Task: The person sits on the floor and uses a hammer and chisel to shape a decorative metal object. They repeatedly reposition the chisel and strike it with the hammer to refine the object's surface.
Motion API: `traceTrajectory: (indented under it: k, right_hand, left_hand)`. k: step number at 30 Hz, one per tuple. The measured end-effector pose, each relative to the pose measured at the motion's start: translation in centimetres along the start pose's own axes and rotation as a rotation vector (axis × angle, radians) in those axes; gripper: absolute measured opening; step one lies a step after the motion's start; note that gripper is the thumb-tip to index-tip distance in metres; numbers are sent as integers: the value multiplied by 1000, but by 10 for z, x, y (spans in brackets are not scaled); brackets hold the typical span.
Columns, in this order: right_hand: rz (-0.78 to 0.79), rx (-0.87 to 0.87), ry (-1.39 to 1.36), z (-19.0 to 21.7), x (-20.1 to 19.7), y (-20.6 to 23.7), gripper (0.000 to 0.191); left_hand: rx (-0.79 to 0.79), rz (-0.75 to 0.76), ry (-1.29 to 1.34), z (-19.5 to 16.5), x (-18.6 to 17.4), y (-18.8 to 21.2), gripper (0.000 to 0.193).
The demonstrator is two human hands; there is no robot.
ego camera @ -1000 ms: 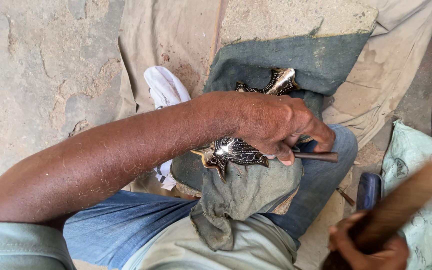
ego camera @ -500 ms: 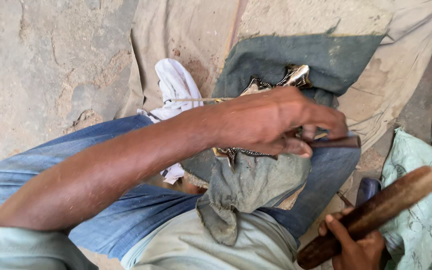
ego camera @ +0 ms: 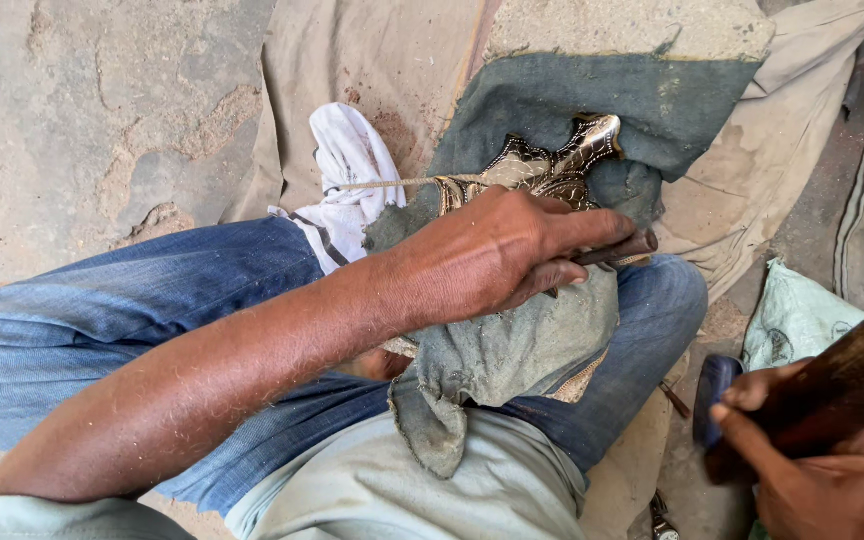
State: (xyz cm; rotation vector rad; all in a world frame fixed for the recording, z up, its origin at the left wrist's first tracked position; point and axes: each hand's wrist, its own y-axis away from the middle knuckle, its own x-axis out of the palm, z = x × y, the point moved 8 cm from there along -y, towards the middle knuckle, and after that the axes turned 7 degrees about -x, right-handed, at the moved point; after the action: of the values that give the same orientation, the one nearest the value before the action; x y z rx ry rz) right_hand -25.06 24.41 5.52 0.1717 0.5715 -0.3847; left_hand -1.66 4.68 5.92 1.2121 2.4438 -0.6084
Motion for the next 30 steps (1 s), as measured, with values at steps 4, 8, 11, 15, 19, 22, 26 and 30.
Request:
traceTrajectory:
  k: [4,8,11,15,19,22,26,30]
  right_hand:
    - [119,-34,474,10,-17,-20,30]
    - [160,-55,451,-2,-19,-32,30]
    - [-283,507,-911,-49,-21,-20,23]
    - [220,-61,787,-11,-27,-31,44]
    - [238,-7,811,-21,-26,-30,50]
    - [110,14,357,-25,-19,-31,44]
    - [162,-3,502,-23,-11,-33,47]
    - [189,-116,505,-12,-8,-35,41]
  left_hand:
    - [-17,42,-52,-5,5,1,49]
    - [-47,24,-27,-4,3,-1,47]
    - [-73,16,-27,1,3,-1,48]
    - [-32,-8,-19,0,2,0,47]
    - [-162,81,-11,10,9,0,48]
    - [-69,0,12,2,1,-2,49]
    - [-84,12,42,4,1,-2,50]
    - [-102,15,27,5,3,-3,49]
